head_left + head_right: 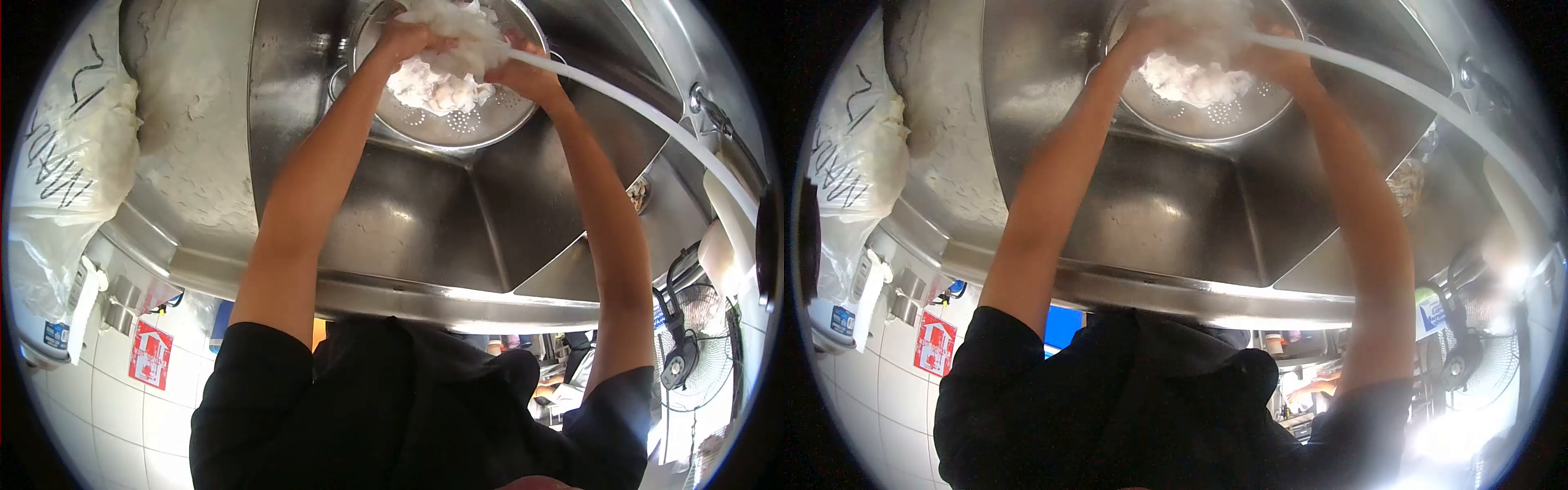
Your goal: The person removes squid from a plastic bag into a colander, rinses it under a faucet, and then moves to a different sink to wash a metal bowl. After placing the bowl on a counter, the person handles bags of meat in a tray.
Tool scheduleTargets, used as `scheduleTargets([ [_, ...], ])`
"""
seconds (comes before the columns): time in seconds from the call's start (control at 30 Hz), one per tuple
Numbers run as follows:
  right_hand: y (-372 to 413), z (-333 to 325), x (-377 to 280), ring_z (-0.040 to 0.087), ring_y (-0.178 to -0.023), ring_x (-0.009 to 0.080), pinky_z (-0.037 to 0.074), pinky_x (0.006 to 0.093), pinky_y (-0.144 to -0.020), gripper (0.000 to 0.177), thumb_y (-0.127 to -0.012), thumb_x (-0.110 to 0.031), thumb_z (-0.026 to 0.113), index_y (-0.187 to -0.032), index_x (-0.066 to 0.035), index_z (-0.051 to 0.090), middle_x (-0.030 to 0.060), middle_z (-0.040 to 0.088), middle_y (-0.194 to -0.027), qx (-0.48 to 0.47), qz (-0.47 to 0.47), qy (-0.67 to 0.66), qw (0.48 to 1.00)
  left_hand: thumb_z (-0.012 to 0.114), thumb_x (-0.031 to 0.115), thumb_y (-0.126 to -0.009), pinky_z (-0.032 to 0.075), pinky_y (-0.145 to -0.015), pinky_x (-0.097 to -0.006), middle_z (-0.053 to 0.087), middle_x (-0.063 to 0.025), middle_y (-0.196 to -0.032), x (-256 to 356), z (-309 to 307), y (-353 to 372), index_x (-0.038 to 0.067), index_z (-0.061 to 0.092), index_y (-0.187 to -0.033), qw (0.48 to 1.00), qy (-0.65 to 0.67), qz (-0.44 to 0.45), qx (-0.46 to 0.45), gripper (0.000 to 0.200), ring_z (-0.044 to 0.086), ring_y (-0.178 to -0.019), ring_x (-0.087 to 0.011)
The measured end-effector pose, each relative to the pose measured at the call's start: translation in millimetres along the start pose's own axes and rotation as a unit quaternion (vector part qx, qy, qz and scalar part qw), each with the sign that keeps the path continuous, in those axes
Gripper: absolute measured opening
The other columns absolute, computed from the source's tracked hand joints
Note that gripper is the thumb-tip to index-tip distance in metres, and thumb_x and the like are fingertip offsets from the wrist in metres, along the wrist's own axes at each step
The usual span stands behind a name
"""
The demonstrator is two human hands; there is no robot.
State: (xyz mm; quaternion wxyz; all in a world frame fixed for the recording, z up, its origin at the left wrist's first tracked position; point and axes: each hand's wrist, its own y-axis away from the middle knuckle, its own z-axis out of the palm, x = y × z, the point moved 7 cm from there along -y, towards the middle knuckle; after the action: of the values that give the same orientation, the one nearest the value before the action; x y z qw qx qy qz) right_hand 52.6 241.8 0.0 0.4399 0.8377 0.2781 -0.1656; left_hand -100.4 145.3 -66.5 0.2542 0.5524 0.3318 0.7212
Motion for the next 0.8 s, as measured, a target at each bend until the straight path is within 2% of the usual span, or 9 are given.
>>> scheduleTargets([
  [0.17, 8.2, -2.6, -31.0, 0.061, -0.093, 0.0292, 0.048, 0.0338, -0.084, 0.079, -0.056, -0.036, 0.077, -0.119, 0.001, 0.047, 0.0184, 0.061, -0.102, 0.007, 0.006, 0.106, 0.994, 0.062, 0.036, -0.079, 0.043, -0.086, -0.0379, 0.061, -0.0093, -0.102, 9.1, 2.0, 12.5, 0.003, 0.057, -0.108, 0.997, 0.028, 0.050, 0.051, 0.044, 0.056, -0.096, -0.0197],
  [0.23, 10.3, -7.1, -38.7, 0.061, -0.091, 0.0320, 0.048, 0.0369, -0.082, 0.077, -0.056, -0.034, 0.078, -0.117, 0.000, 0.047, 0.0190, 0.061, -0.098, 0.062, -0.023, 0.122, 0.990, 0.062, 0.038, -0.079, 0.043, -0.087, -0.0397, 0.061, -0.0098, -0.102, 15.9, 2.5, 18.6, 0.003, 0.056, -0.109, 0.994, 0.009, 0.073, 0.076, 0.047, 0.056, -0.098, -0.0205],
  [0.33, 7.2, 0.6, -21.9, 0.058, -0.095, 0.0340, 0.046, 0.0388, -0.084, 0.076, -0.054, -0.032, 0.078, -0.116, -0.002, 0.047, 0.0188, 0.061, -0.101, 0.026, 0.051, 0.038, 0.998, 0.075, 0.030, -0.066, 0.047, -0.077, -0.0343, 0.064, -0.0087, -0.093, 29.2, 1.5, 31.2, 0.002, 0.061, -0.097, 0.978, -0.125, 0.103, 0.134, 0.044, 0.059, -0.087, -0.0199],
  [0.5, 17.8, 1.3, -37.6, 0.054, -0.103, 0.0337, 0.044, 0.0388, -0.087, 0.075, -0.054, -0.031, 0.079, -0.116, -0.003, 0.046, 0.0181, 0.058, -0.108, 0.039, -0.003, 0.070, 0.997, 0.081, 0.028, -0.057, 0.048, -0.073, -0.0314, 0.065, -0.0084, -0.090, 42.9, 9.4, 45.2, 0.003, 0.063, -0.091, 0.940, -0.182, 0.201, 0.207, 0.046, 0.060, -0.081, -0.0198],
  [0.6, 19.9, -4.2, -50.1, 0.052, -0.106, 0.0325, 0.042, 0.0390, -0.089, 0.073, -0.056, -0.032, 0.078, -0.117, -0.005, 0.047, 0.0167, 0.056, -0.112, 0.021, -0.028, 0.062, 0.997, 0.075, 0.020, -0.061, 0.046, -0.079, -0.0348, 0.063, -0.0081, -0.092, 18.5, 3.2, 25.9, 0.004, 0.063, -0.087, 0.964, -0.052, 0.168, 0.199, 0.033, 0.059, -0.088, -0.0227],
  [0.63, 18.3, -0.6, -44.8, 0.052, -0.107, 0.0321, 0.042, 0.0390, -0.090, 0.073, -0.057, -0.033, 0.077, -0.117, -0.006, 0.048, 0.0163, 0.056, -0.113, 0.015, -0.043, 0.076, 0.996, 0.069, 0.030, -0.070, 0.043, -0.084, -0.0401, 0.061, -0.0087, -0.100, -4.2, 5.0, -3.9, 0.005, 0.059, -0.099, 0.869, -0.323, 0.282, 0.249, 0.039, 0.057, -0.094, -0.0233],
  [0.67, 16.6, 3.4, -39.4, 0.051, -0.108, 0.0317, 0.041, 0.0391, -0.090, 0.072, -0.057, -0.034, 0.077, -0.117, -0.006, 0.048, 0.0159, 0.055, -0.114, 0.009, -0.059, 0.089, 0.994, 0.063, 0.039, -0.079, 0.040, -0.090, -0.0454, 0.060, -0.0093, -0.107, -16.3, 25.5, -18.3, 0.005, 0.056, -0.111, 0.688, -0.559, 0.371, 0.276, 0.047, 0.055, -0.100, -0.0239],
  [0.7, 4.9, 19.6, -8.2, 0.050, -0.109, 0.0309, 0.041, 0.0389, -0.091, 0.071, -0.059, -0.036, 0.076, -0.117, -0.007, 0.049, 0.0148, 0.054, -0.116, 0.045, -0.057, 0.153, 0.986, 0.063, 0.039, -0.079, 0.040, -0.090, -0.0454, 0.060, -0.0093, -0.107, -14.3, 26.7, -15.0, 0.005, 0.056, -0.111, 0.690, -0.558, 0.371, 0.274, 0.047, 0.055, -0.100, -0.0239],
  [0.8, -18.6, 43.5, 34.2, 0.049, -0.110, 0.0289, 0.040, 0.0381, -0.092, 0.067, -0.061, -0.041, 0.074, -0.114, -0.008, 0.053, 0.0129, 0.052, -0.119, 0.054, -0.076, 0.197, 0.976, 0.069, 0.039, -0.071, 0.036, -0.095, -0.0422, 0.057, -0.0108, -0.112, 5.0, 9.3, -8.8, 0.005, 0.054, -0.113, 0.854, -0.401, 0.257, 0.211, 0.056, 0.050, -0.106, -0.0249],
])
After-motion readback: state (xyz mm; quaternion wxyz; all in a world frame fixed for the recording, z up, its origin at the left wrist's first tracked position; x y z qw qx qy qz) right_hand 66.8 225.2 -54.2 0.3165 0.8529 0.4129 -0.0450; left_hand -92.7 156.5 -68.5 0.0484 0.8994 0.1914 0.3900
